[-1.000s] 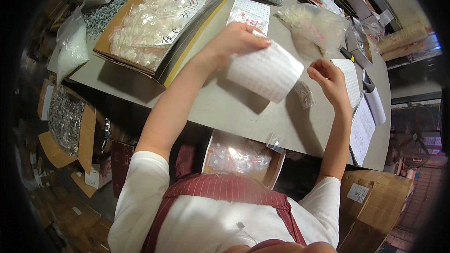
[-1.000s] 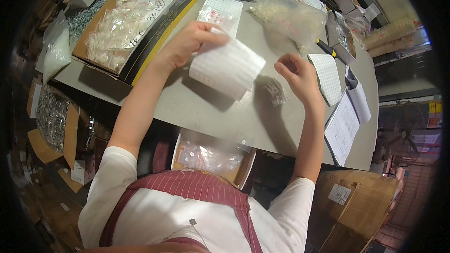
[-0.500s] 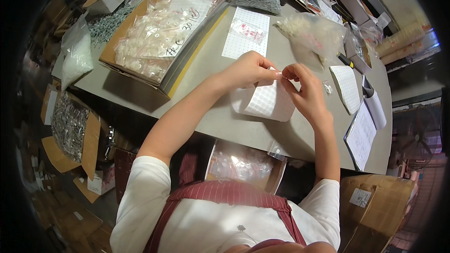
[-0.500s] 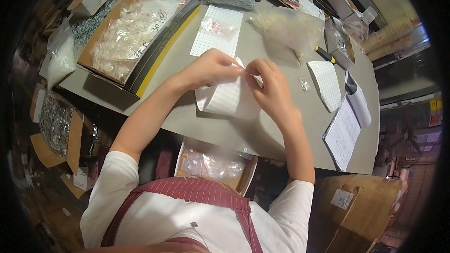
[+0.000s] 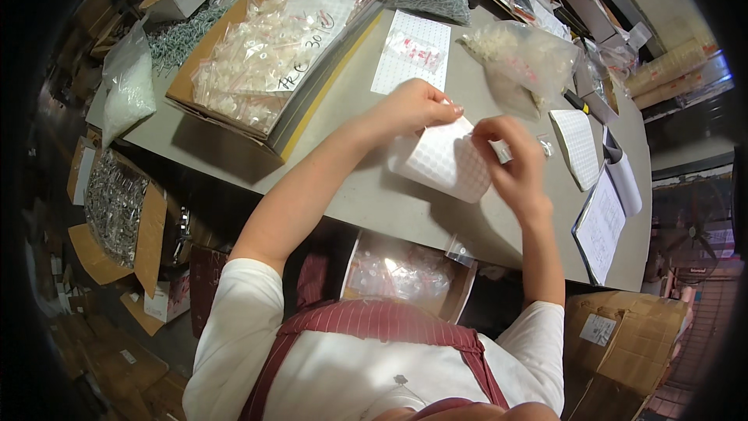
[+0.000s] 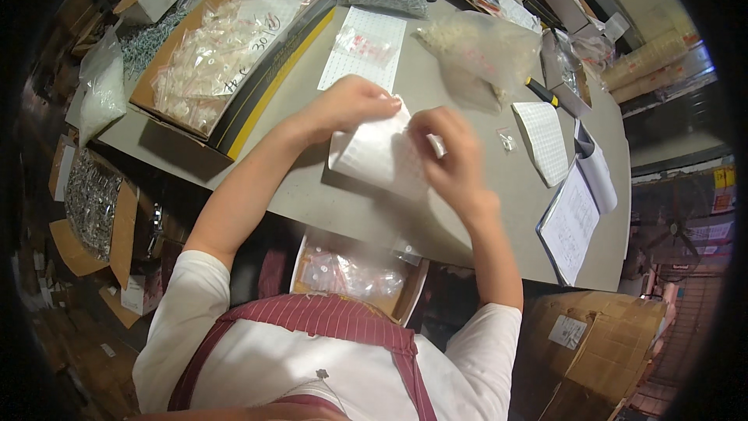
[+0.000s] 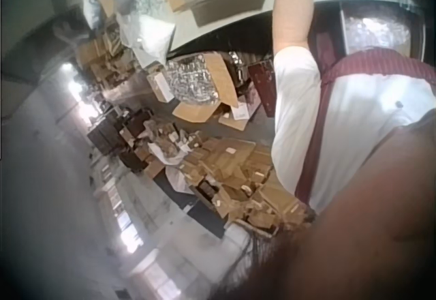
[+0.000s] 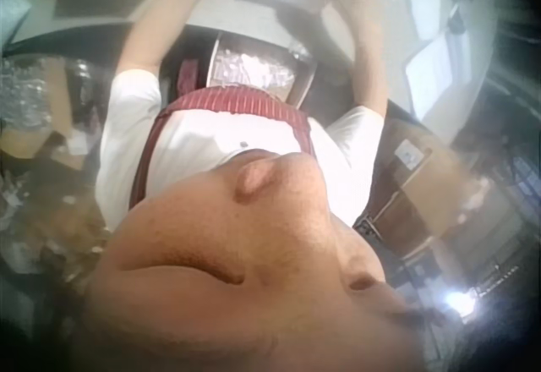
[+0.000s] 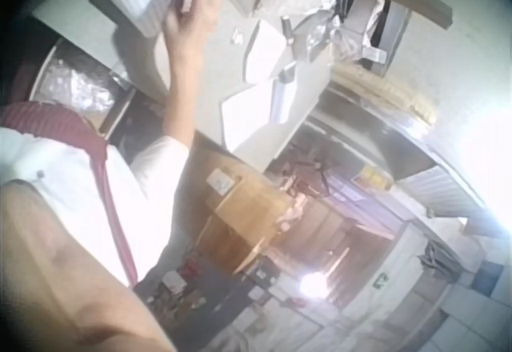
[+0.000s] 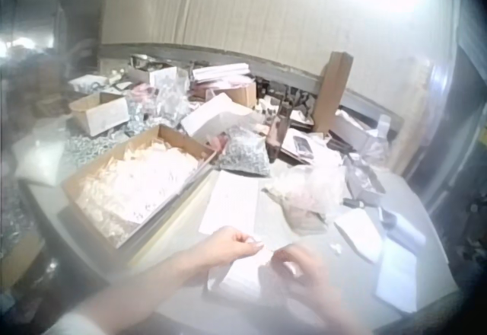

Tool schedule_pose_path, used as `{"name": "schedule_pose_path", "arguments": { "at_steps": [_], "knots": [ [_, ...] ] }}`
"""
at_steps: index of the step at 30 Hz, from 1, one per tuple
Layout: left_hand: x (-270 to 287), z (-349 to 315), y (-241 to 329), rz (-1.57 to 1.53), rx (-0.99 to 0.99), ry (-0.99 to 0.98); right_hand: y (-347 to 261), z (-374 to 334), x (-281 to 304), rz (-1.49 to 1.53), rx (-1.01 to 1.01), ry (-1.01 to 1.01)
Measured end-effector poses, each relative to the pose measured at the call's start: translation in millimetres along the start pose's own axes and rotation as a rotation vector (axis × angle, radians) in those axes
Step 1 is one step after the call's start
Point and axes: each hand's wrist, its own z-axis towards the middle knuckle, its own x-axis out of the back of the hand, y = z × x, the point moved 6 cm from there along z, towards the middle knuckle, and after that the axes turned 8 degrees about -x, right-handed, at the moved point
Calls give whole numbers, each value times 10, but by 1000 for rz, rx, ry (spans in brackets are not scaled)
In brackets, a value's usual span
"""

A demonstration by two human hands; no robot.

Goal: The person repeatedly peels small square stickers from a sheet and places them into a small plastic bag. The person handles the sticker sheet and bag by hand, working at a cluttered table with boxes and packaging materials nearby.

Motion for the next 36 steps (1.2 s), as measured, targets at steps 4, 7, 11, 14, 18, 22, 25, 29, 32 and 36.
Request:
{"name": "schedule_pose_path", "arguments": {
  "at_steps": [4, 7, 11, 14, 18, 22, 25, 29, 32, 36],
  "knots": [
    [398, 62, 62, -116, -11, 164, 368, 83, 344, 276, -278, 40],
    [689, 28, 187, -616, -129, 307, 633, 108, 236, 231, -406, -157],
    [975, 33, 113, -1015, -212, 216, 795, 47, -69, 85, -438, -483],
    [1032, 113, -31, -1078, -217, 136, 756, 66, -174, 12, -413, -539],
    [1005, 76, -4, -1063, -171, 208, 700, 74, -298, -189, -344, -532],
    [958, 48, 40, -1052, -208, 358, 819, -34, -187, -509, -421, -424],
    [924, 41, 96, -1051, -197, 292, 1072, -139, 62, -672, -554, -431],
    [890, 50, 89, -1087, -201, 252, 1086, -187, 265, -725, -657, -495],
    [939, 92, 20, -1128, -226, 161, 1130, -207, 337, -647, -663, -522],
    [932, 80, 7, -1071, -203, 252, 1100, -153, 342, -472, -671, -391]
  ]
}}
